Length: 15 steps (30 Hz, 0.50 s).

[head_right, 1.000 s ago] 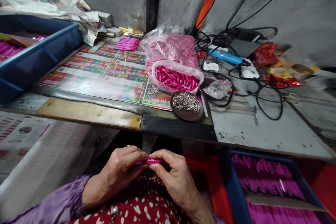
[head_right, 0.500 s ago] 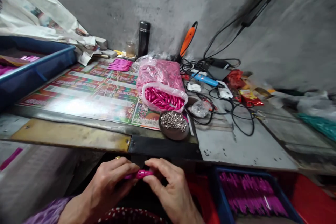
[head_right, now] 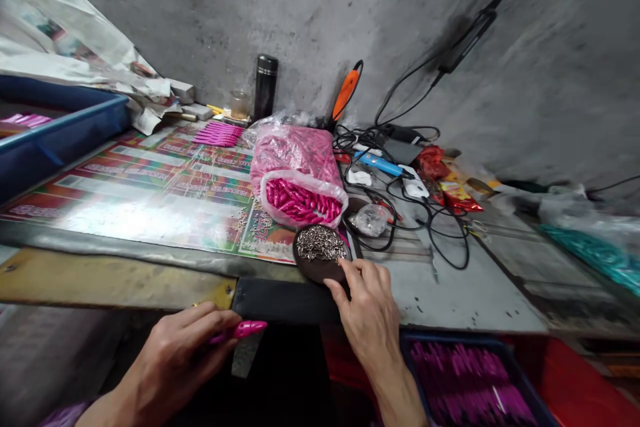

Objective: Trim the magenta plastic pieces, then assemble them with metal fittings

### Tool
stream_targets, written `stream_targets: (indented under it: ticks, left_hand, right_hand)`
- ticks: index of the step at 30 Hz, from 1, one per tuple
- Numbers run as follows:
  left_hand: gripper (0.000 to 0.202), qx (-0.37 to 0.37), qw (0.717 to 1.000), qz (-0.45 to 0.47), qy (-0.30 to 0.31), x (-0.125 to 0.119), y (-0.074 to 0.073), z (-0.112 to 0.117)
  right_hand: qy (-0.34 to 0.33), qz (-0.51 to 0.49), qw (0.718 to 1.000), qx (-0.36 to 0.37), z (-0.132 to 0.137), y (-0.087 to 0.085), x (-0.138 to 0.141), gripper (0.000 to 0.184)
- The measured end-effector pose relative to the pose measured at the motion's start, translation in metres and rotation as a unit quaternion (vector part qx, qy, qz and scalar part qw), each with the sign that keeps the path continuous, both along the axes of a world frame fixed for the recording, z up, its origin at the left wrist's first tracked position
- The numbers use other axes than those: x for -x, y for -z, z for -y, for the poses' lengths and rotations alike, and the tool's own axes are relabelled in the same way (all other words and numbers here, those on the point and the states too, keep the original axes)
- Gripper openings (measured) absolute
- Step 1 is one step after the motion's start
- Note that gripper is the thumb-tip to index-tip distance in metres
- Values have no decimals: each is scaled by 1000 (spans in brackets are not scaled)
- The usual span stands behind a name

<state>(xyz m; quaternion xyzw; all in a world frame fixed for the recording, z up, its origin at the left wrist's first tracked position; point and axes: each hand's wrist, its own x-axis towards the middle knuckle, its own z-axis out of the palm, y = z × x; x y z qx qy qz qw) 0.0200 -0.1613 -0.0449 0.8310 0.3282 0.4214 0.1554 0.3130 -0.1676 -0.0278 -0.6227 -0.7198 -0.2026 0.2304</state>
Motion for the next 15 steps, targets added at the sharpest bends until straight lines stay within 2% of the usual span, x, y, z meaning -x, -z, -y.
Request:
stream_targets:
  ticks: [3,7,15]
  left_hand:
    - [16,-4,1000,-3,-1,0,-3,-2]
    - [17,2,1000,3,8,-1,-3,-1]
    - [14,12,1000,3,7,-4,0,3]
  right_hand:
    - [13,44,999,-3,2,4,-1,63]
    - [4,54,999,4,3,8,-1,60]
    - [-51,-29,998,17,1,7,2,52]
